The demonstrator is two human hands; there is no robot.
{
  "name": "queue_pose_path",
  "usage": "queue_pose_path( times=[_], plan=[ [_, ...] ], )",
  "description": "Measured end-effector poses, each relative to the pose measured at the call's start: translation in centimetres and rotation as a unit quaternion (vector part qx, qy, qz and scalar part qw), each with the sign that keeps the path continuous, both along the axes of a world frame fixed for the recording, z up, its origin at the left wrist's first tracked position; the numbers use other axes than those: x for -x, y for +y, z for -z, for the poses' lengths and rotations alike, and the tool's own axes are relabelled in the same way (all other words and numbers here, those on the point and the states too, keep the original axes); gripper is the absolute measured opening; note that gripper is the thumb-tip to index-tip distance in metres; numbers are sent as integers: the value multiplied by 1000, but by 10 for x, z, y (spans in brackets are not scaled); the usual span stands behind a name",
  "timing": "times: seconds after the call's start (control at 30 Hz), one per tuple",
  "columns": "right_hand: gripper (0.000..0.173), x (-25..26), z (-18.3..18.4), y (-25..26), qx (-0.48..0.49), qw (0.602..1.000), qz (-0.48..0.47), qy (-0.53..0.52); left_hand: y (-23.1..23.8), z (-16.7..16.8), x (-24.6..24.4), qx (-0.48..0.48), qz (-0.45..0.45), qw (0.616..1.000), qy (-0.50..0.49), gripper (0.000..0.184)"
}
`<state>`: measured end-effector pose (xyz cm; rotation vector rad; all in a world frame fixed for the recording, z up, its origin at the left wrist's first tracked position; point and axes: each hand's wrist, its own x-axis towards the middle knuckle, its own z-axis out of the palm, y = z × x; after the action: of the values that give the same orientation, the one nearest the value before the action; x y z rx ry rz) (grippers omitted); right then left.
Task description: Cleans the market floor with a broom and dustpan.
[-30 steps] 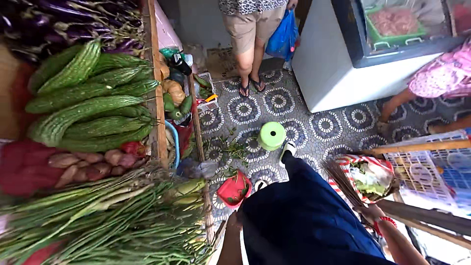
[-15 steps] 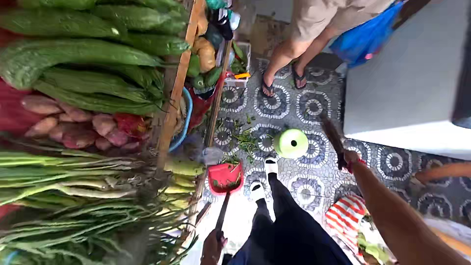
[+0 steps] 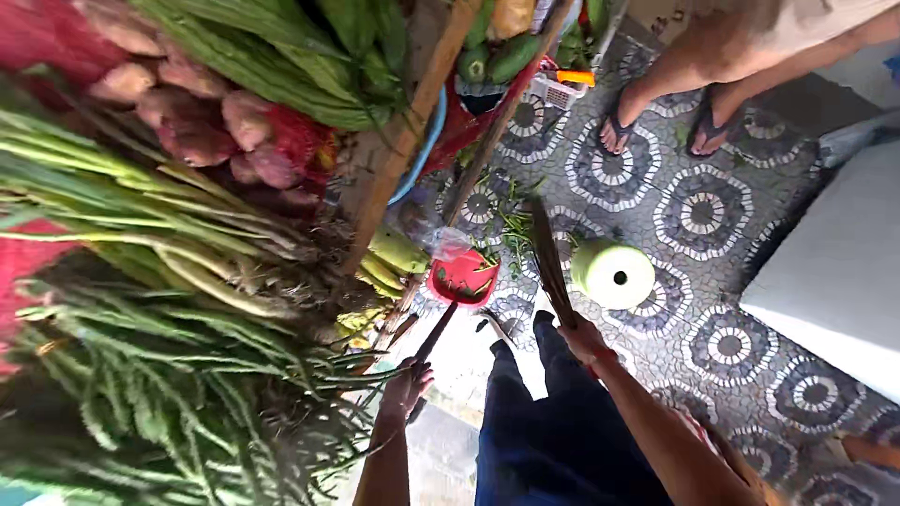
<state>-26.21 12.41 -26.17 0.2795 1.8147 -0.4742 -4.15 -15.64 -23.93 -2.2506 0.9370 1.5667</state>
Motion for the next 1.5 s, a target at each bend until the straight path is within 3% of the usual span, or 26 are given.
queue_pose_path(
  times=[0.13,0.2,0.27,0.37,0.43,0.5,0.57,0.67,0.73,0.8,0.87,0.93,0.97,1.03,1.07,1.17,1.23,1.27,1.33,1.43,1.5],
  plan=[
    [61,28,-83,-8,-28,994,-83,70,-19,5,-2,-88,-135,981,111,25],
    [56,64,-90,-14,-38,984,-123,121,-23,9,-7,-115,-156,966,169,29],
    [51,108,-58,-30,-21,976,-109,187,-28,17,-12,-115,-157,955,224,35],
    [43,170,34,-65,-5,960,-49,276,-23,20,-12,-80,-199,950,229,33],
    [47,198,90,-94,-35,962,-65,262,-20,18,-8,-70,-210,953,208,32],
    [45,192,106,-118,-64,968,-128,209,-24,19,-13,-66,-223,947,220,37],
    [36,154,58,-123,-63,964,-179,184,-27,23,-21,-70,-223,942,242,40],
    [28,102,-47,-115,-51,955,-158,244,-33,30,-27,-66,-249,933,253,34],
    [31,103,-66,-121,-55,949,-134,280,-36,32,-30,-66,-267,927,255,33],
    [35,140,-33,-137,-45,943,-122,305,-35,33,-27,-70,-269,927,253,34],
    [41,191,32,-159,-23,946,-123,300,-31,32,-20,-76,-264,929,248,35],
    [46,224,92,-173,-26,958,-152,243,-23,33,-13,-75,-264,931,242,36],
    [46,230,104,-179,-37,961,-183,202,-22,34,-8,-70,-265,931,241,36],
    [42,218,82,-179,-52,960,-236,139,-19,31,-4,-62,-271,933,230,36],
    [37,201,53,-167,-40,960,-241,139,-17,30,-2,-58,-272,934,223,36],
    [25,165,-40,-117,12,948,-175,266,-15,31,5,-53,-276,936,210,35],
    [31,168,-63,-105,-20,957,-127,261,-16,29,5,-50,-274,940,199,34],
    [33,179,-52,-107,-39,960,-102,257,-17,29,5,-48,-273,941,195,34],
    [43,209,5,-115,-59,967,-74,237,-17,29,8,-38,-273,943,188,33],
    [47,222,90,-123,-51,976,-126,171,-16,29,12,-27,-277,943,183,33],
    [43,188,95,-120,-33,971,-162,174,-14,30,12,-23,-287,941,179,33]
  ],
)
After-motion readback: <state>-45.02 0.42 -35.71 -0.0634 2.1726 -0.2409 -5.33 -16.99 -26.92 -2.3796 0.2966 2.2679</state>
